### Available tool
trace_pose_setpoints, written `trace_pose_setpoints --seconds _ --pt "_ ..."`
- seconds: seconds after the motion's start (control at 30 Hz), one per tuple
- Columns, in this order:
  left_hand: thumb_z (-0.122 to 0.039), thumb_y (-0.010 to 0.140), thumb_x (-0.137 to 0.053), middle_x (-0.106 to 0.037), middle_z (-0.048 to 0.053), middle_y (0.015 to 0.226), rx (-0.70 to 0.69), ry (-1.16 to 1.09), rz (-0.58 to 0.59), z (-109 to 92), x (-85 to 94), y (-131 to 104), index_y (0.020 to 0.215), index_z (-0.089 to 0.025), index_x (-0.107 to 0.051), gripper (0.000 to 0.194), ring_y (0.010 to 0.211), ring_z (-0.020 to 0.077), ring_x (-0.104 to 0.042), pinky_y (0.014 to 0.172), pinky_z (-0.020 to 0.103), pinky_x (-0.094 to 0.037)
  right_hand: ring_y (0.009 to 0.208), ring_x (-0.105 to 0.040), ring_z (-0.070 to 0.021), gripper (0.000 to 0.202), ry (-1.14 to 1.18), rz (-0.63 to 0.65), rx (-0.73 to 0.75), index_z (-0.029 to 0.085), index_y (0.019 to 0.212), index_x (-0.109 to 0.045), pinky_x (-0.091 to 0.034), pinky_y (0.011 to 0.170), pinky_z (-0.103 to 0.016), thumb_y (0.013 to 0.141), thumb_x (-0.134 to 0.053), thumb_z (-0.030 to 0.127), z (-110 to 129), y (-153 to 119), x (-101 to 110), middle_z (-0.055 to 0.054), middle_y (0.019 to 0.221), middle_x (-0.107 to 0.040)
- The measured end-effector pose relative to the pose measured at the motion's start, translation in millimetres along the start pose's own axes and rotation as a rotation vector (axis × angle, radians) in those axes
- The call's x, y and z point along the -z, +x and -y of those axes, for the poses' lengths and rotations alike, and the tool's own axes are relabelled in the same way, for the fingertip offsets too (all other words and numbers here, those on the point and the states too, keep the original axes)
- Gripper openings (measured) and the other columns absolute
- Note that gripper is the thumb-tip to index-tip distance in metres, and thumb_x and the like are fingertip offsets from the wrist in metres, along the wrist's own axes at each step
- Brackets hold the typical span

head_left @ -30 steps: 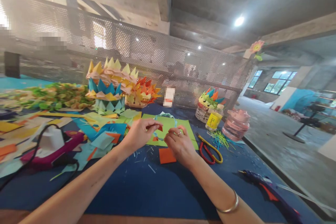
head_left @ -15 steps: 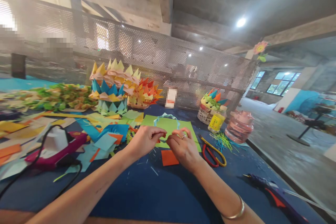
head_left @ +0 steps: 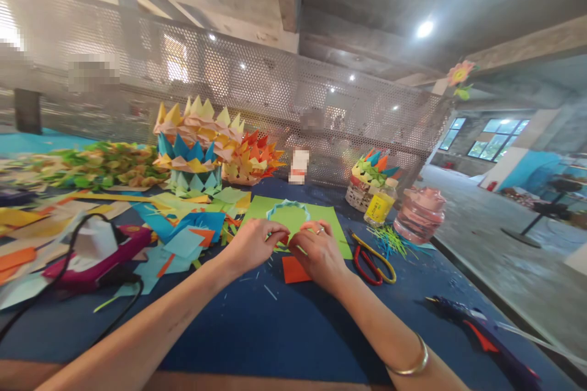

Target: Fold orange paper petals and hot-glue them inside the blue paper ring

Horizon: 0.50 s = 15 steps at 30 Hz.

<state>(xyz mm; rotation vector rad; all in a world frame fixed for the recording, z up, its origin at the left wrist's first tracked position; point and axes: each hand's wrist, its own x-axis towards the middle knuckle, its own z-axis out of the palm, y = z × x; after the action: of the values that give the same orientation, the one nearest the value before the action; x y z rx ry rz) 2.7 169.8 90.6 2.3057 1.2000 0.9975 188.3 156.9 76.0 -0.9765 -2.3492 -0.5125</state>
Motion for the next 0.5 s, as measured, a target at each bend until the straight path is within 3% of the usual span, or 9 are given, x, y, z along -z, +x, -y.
trace_pose_setpoints --seconds 0.17,0.5 --pt "-0.023 0.083 -0.045 -0.073 -0.001 0.087 -0.017 0.030 0.037 1 -1.4 -1 0.083 -0.025 -0.072 0.027 0.079 0.0167 -0.067 0.069 0.021 -0.044 0.093 -0.054 -0.0183 0.003 0.090 0.019 -0.081 0.021 0.082 -0.062 -0.027 0.086 -0.033 0.083 -0.062 0.018 -1 -2 -4 0.000 0.077 -0.068" --pt "-0.025 0.082 -0.046 -0.073 -0.001 0.086 -0.028 0.069 0.074 4 -4.2 -1 0.085 -0.025 -0.072 0.026 0.077 0.0168 -0.067 0.070 0.021 -0.045 0.091 -0.055 -0.0169 0.009 0.203 0.096 -0.192 0.022 0.078 -0.065 -0.030 0.082 -0.032 0.075 -0.068 0.014 -1 -4 -11 0.001 0.074 -0.065"
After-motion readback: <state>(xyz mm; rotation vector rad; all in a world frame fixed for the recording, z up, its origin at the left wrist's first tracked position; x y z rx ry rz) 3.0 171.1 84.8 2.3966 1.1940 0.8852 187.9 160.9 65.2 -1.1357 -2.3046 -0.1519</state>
